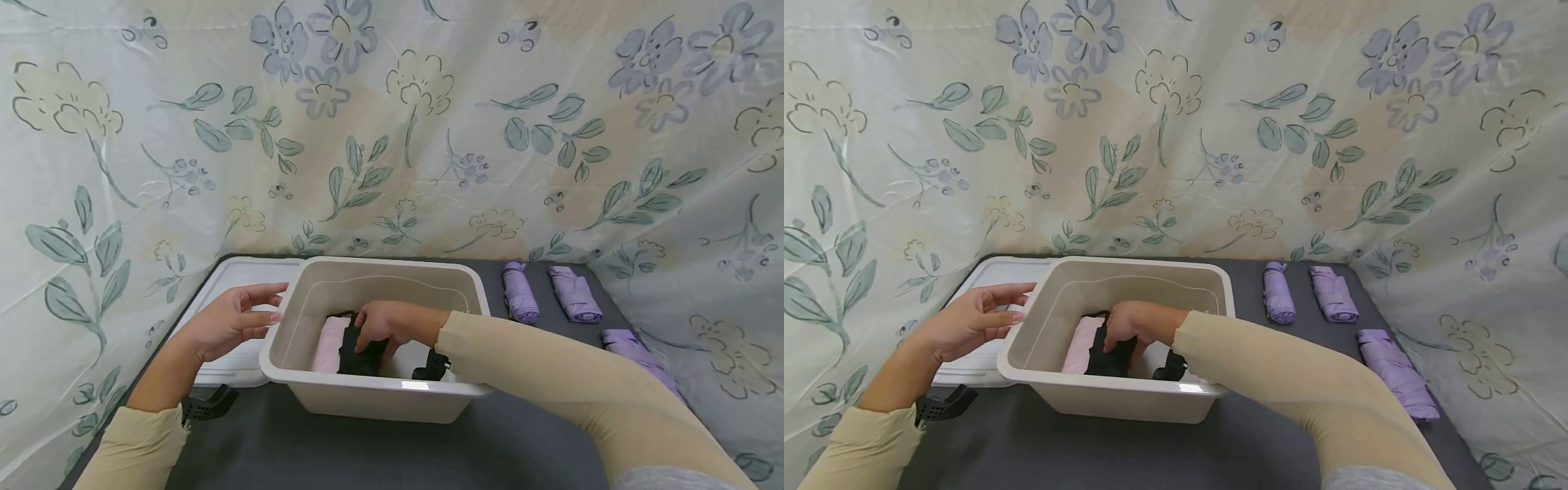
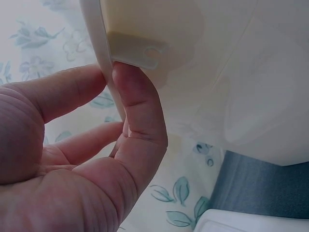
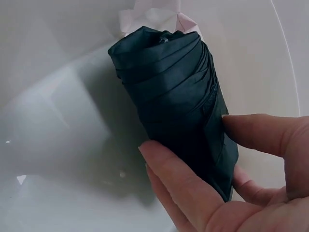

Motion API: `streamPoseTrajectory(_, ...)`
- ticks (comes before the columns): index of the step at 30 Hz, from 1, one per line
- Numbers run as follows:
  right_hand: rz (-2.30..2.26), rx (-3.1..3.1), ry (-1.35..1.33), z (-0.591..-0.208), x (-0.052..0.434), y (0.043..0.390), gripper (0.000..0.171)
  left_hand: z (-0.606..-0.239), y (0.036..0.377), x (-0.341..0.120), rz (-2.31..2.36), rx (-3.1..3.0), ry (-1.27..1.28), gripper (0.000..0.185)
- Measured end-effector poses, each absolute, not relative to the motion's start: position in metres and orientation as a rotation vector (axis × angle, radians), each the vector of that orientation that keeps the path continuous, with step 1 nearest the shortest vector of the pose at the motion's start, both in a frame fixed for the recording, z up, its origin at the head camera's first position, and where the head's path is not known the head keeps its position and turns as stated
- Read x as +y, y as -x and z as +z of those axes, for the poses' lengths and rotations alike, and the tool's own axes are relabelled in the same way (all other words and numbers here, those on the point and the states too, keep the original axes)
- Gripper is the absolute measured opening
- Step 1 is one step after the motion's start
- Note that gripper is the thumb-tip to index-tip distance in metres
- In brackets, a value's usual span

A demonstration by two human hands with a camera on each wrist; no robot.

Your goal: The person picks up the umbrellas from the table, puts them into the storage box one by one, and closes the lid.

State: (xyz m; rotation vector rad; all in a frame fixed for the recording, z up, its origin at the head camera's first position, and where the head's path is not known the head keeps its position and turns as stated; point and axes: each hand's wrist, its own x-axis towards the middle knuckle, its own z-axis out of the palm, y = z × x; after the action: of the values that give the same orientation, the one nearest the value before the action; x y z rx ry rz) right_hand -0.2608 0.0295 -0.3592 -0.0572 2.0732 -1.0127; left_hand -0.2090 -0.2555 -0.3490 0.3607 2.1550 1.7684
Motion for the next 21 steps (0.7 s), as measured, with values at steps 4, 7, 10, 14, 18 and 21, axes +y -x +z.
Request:
streamPoseTrajectory(4, -0.989, 2.074, 0.057, -0.3598, 0.0297, 0.2602, 0.047, -0.3482, 0.2087, -0.2554, 1.766, 2.158, -0.361, 0.07)
streamPoseTrajectory(7, -0.965, 2.082, 0.074, -0.3609, 0.0301, 0.2598, 0.047, -0.3475, 0.2084, -0.2549, 1.763, 2.162, -0.366, 0.07)
streamPoseTrajectory(10, -0.932, 2.09, 0.09, -0.3633, 0.0308, 0.259, 0.05, -0.3475, 0.2082, -0.2544, 1.762, 2.163, -0.375, 0.069)
streamPoseTrajectory(14, -0.915, 2.08, 0.088, -0.3653, 0.0318, 0.2573, 0.052, -0.3489, 0.2081, -0.2544, 1.764, 2.158, -0.391, 0.069)
streamPoseTrajectory(18, -0.925, 2.068, 0.092, -0.3664, 0.0323, 0.2557, 0.049, -0.3505, 0.2077, -0.2552, 1.763, 2.155, -0.401, 0.069)
streamPoseTrajectory(21, -0.925, 2.066, 0.104, -0.3661, 0.0324, 0.2546, 0.046, -0.3513, 0.2071, -0.2559, 1.767, 2.154, -0.398, 0.07)
